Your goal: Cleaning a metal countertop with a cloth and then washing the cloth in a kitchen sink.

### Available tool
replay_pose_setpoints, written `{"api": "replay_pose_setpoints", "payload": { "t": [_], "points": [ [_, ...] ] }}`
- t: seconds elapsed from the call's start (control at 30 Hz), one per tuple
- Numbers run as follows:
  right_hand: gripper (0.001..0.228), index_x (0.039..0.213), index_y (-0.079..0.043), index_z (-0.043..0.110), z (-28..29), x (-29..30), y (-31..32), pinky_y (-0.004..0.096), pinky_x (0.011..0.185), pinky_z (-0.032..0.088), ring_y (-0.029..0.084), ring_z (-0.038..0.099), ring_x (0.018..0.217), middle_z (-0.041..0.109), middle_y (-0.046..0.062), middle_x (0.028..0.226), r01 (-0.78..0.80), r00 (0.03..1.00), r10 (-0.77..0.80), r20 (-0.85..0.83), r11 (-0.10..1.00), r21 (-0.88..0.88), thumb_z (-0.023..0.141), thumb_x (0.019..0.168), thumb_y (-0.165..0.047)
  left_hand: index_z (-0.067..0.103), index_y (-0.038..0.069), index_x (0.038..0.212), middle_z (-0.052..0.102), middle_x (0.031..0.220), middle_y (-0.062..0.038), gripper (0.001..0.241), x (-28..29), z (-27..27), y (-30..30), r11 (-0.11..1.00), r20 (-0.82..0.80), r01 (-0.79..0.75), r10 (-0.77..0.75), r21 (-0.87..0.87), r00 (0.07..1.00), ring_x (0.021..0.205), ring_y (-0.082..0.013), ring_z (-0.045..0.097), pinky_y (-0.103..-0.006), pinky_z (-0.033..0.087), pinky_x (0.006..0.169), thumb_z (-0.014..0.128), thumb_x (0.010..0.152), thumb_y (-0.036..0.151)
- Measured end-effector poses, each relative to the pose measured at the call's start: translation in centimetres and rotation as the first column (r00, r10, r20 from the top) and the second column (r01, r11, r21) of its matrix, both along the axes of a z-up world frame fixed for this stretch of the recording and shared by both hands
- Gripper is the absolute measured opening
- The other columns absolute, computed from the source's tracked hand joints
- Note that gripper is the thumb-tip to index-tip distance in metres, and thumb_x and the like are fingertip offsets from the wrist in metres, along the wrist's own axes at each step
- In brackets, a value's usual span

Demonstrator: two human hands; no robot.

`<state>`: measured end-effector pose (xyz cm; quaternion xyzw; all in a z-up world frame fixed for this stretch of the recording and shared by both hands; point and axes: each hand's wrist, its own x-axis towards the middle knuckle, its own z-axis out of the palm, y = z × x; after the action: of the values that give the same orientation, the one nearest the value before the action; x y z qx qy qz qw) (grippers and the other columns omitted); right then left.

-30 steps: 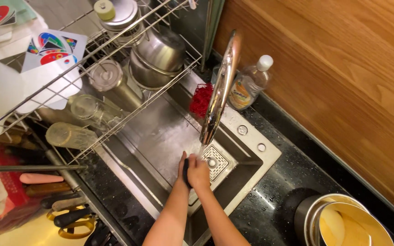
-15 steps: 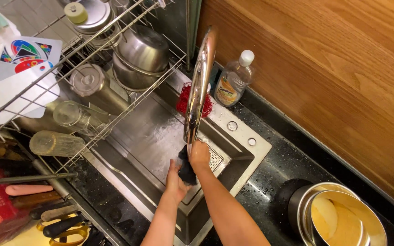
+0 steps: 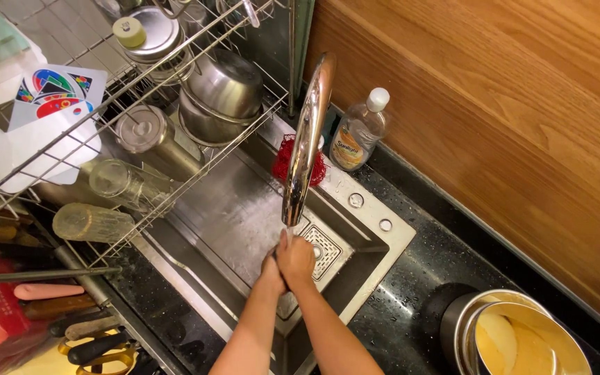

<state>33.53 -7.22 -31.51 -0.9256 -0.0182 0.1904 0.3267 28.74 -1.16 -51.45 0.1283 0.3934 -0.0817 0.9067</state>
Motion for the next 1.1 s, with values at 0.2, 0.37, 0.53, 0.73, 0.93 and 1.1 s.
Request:
{"api": "replay_pose_setpoints", "payload": {
  "t": [0.2,0.37,0.53,0.73,0.93,1.1],
  "points": [
    [0.052,0.087,-0.002,0.079,-9.3,4.9,-1.5,0.053,0.081,0.055,0.046,0.071,0.085,0.072,0.028,0.086,0.036,0.997,-0.038,-0.065,0.999,-0.027,0.054,0.100,-0.047,0.072,0.009,0.113,0.066,0.090,-0.004,0.043,-1.3,18.2,-0.6,0.946,-0.209,0.180,-0.124,0.271,0.970,0.074,-0.0167,0.061,-0.0323,0.049,0.064,0.065,0.096,0.047],
    [0.056,0.091,-0.002,0.077,-15.4,3.0,-3.2,0.046,0.078,0.053,0.030,0.068,0.080,0.073,0.013,0.084,0.320,0.896,-0.169,-0.411,0.888,0.332,0.058,0.099,-0.054,0.070,0.010,0.109,0.068,0.095,-0.005,0.028,-1.5,16.4,1.6,0.734,-0.165,0.306,-0.260,0.607,0.951,0.085,-0.0187,0.062,-0.0344,0.048,0.072,0.078,0.089,0.027],
    [0.055,0.088,0.002,0.072,-9.8,2.3,-3.9,0.040,0.069,0.049,0.018,0.059,0.068,0.066,0.007,0.071,0.337,0.941,-0.286,-0.178,0.823,0.457,0.060,0.100,-0.050,0.074,0.012,0.113,0.072,0.105,-0.008,0.029,-2.3,13.3,3.8,0.198,-0.233,0.290,-0.266,0.936,0.935,0.105,-0.0254,0.067,-0.0360,0.050,0.093,0.073,0.084,0.012],
    [0.053,0.081,0.004,0.071,-3.5,2.5,-2.1,0.036,0.061,0.048,0.015,0.052,0.059,0.064,0.010,0.064,0.280,0.959,-0.216,-0.183,0.820,0.500,0.059,0.102,-0.043,0.069,0.017,0.132,0.055,0.132,-0.016,0.062,-3.1,9.9,2.9,0.097,-0.354,0.422,-0.396,0.901,0.847,0.126,-0.0356,0.054,-0.0382,0.049,0.104,0.069,0.069,0.013],
    [0.046,0.090,0.005,0.076,-2.9,3.2,-2.2,0.034,0.065,0.048,0.015,0.057,0.066,0.072,0.007,0.077,0.448,0.860,-0.144,-0.490,0.672,0.589,0.063,0.101,-0.038,0.055,0.009,0.136,0.045,0.146,-0.016,0.081,-3.1,13.0,1.9,-0.251,-0.520,0.457,-0.462,0.854,0.718,0.128,-0.0411,0.039,-0.0469,0.035,0.106,0.087,0.063,0.024],
    [0.042,0.100,0.003,0.074,-11.4,3.4,-4.8,0.035,0.075,0.051,0.019,0.065,0.079,0.076,0.011,0.092,0.648,0.757,-0.454,-0.469,0.609,0.457,0.061,0.102,-0.036,0.069,0.005,0.106,0.072,0.102,-0.020,0.026,-1.6,20.4,2.7,-0.235,-0.504,0.452,-0.266,0.861,0.822,0.098,-0.0383,0.068,-0.0466,0.054,0.084,0.071,0.085,0.020]
  ]
}}
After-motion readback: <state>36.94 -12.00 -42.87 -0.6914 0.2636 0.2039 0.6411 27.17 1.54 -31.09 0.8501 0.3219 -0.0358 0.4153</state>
